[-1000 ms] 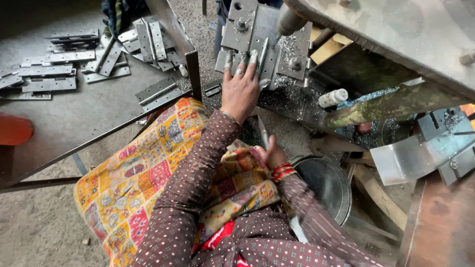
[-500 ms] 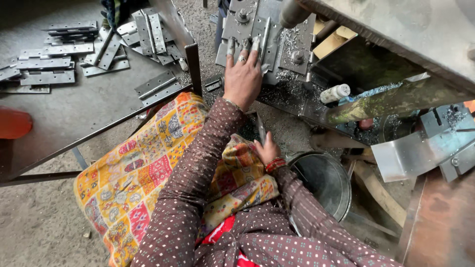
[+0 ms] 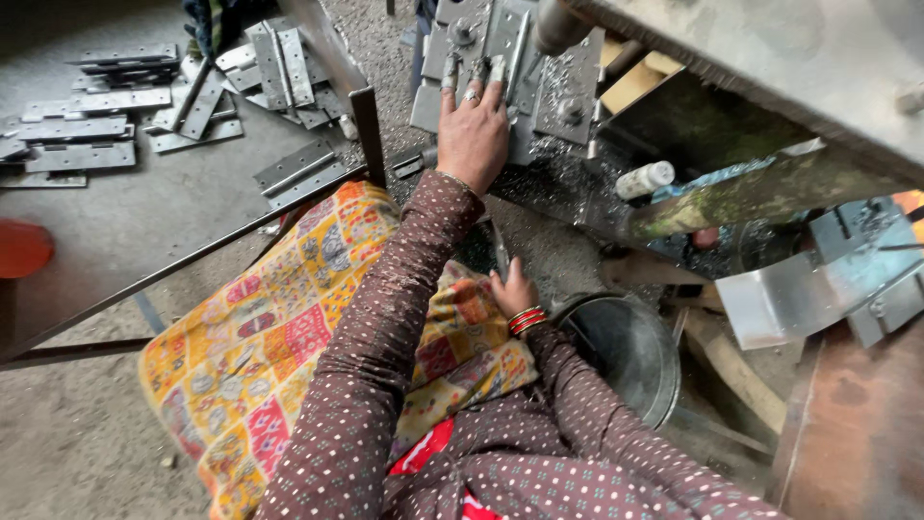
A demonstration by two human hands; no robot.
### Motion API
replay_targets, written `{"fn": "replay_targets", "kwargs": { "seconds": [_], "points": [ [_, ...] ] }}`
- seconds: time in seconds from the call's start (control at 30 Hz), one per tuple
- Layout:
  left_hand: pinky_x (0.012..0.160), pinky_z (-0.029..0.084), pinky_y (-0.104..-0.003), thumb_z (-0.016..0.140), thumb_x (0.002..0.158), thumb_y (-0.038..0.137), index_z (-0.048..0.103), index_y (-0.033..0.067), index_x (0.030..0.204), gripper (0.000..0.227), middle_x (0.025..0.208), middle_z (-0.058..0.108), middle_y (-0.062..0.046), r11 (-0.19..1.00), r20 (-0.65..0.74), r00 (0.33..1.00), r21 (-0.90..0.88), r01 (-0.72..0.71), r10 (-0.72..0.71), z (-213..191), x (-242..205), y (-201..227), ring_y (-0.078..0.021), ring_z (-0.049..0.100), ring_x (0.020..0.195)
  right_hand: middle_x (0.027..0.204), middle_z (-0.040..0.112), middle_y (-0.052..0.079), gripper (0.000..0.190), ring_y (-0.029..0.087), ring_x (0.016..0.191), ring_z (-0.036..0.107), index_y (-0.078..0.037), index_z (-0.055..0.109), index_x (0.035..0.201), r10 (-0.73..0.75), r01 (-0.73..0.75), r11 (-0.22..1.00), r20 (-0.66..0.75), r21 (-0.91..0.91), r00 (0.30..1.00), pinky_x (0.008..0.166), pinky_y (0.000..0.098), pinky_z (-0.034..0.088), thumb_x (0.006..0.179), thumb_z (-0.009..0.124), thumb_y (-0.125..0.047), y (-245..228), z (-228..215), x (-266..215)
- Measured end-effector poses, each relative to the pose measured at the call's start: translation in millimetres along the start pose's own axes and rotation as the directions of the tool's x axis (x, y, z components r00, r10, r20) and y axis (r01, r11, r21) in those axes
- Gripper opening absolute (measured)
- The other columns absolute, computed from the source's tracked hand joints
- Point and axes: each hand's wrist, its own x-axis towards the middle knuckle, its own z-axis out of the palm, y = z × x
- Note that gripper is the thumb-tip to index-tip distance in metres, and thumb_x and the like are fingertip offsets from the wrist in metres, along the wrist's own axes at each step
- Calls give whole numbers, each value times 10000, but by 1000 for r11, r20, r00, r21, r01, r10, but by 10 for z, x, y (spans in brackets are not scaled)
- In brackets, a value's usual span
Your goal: The person repeatedly picks up metal hinge blanks from a tray, places them into a manual punching machine, and operates the lever to punch holes. Finished pieces are returned to the tray. The process is repeated continuously throughout the clip.
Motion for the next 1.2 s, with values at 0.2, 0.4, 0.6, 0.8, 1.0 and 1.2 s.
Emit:
{"fn": "replay_targets", "kwargs": {
  "seconds": [0.2, 0.4, 0.6, 0.8, 1.0, 1.2],
  "points": [
    [1141, 274, -643, 529, 938, 150, 723, 99, 1174, 309, 1421, 573, -99, 999, -56, 998, 22, -24, 25, -125, 24, -55, -310, 535, 1308, 728, 684, 237, 719, 446, 637, 698, -19, 479, 1278, 74, -52, 994, 245, -96, 967, 558, 544, 544, 879, 654, -592, -35, -804, 195],
    [1128, 281, -662, 526, 967, 129, 694, 73, 1287, 366, 1441, 563, -82, 1000, -97, 995, -1, -2, 2, 197, 340, -190, -320, 521, 1329, 753, 682, 263, 754, 467, 655, 693, -3, 491, 1271, -20, 27, 997, 97, -78, 995, 552, 551, 550, 858, 695, -599, -27, -697, 105],
    [1096, 303, -606, 567, 884, 178, 764, 225, 1109, 303, 1398, 591, -97, 999, -68, 997, -28, -33, 31, 167, 323, -186, -300, 555, 1298, 867, 713, 305, 621, 526, 809, 678, -96, 506, 1343, 189, -186, 982, 102, -39, 977, 676, 610, 528, 929, 657, -534, 153, 87, 94],
    [1161, 343, -537, 623, 983, 209, 706, 135, 1167, 215, 1430, 573, -34, 981, -170, 985, -188, -45, 13, -188, -149, -449, -205, 581, 1274, 1067, 723, 284, 523, 456, 817, 709, -182, 520, 1367, -274, 297, 936, 138, -190, 952, 669, 533, 556, 975, 685, -487, 237, -518, 188],
    [1024, 468, -477, 677, 1007, 219, 551, 138, 1373, 395, 1453, 492, -129, 916, -257, 880, -147, 373, -399, -226, -1185, -1902, -294, 538, 1262, 668, 595, 46, 469, 139, 421, 490, -62, 574, 1217, 237, -342, 897, 347, 281, 907, 372, 318, 364, 947, 689, -428, -473, -1905, 231],
    [971, 453, -511, 570, 844, 48, 619, 67, 1285, 445, 1389, 534, -154, 757, -339, 824, 341, 558, -455, -252, -1426, -3619, -358, 527, 1257, 602, 584, 73, 417, 151, 378, 510, -47, 607, 1147, 262, -311, 946, 348, 92, 900, 356, 316, 393, 916, 700, -381, -1194, -2287, 202]
  ]
}}
